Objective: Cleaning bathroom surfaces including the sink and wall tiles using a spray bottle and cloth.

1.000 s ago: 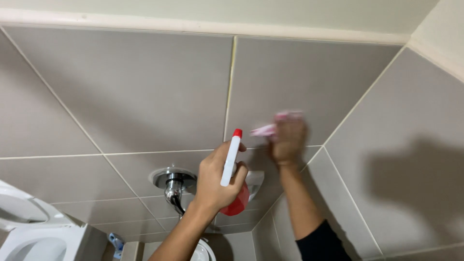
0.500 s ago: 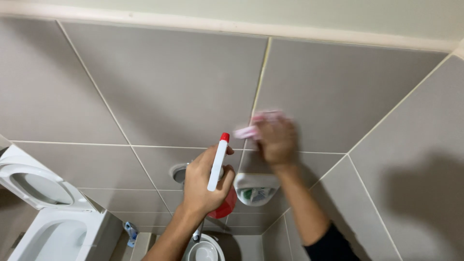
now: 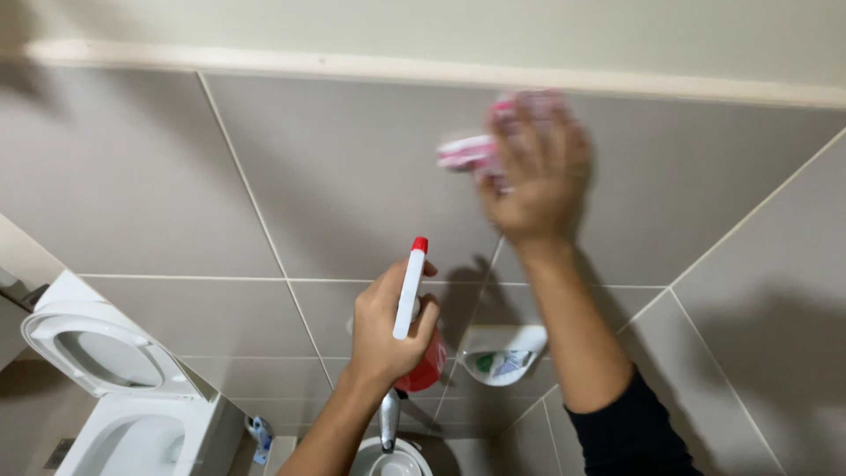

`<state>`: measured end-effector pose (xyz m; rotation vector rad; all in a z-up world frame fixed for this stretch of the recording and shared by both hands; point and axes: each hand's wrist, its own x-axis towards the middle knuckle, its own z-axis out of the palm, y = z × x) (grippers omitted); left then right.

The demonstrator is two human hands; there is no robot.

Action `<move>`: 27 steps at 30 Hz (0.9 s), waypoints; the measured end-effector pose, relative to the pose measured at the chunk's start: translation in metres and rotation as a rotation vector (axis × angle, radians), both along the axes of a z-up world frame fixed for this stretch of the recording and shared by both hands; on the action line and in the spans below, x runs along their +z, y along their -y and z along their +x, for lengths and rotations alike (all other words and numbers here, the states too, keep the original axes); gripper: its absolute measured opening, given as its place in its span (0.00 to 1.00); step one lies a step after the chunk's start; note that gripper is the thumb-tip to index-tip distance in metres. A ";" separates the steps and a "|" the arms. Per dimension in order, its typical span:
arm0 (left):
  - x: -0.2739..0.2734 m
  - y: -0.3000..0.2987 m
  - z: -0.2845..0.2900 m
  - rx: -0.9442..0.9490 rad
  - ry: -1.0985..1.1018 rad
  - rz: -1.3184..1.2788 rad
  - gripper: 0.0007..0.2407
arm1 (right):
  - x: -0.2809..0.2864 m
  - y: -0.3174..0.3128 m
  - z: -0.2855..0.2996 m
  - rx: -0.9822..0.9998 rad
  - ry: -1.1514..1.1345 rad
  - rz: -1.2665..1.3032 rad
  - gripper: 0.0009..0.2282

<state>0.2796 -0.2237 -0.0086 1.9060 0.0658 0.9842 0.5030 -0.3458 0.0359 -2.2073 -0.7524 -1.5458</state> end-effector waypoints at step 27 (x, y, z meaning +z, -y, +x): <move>-0.011 -0.135 -0.093 0.126 -0.070 -0.019 0.11 | 0.022 -0.208 -0.120 0.193 0.077 -0.177 0.22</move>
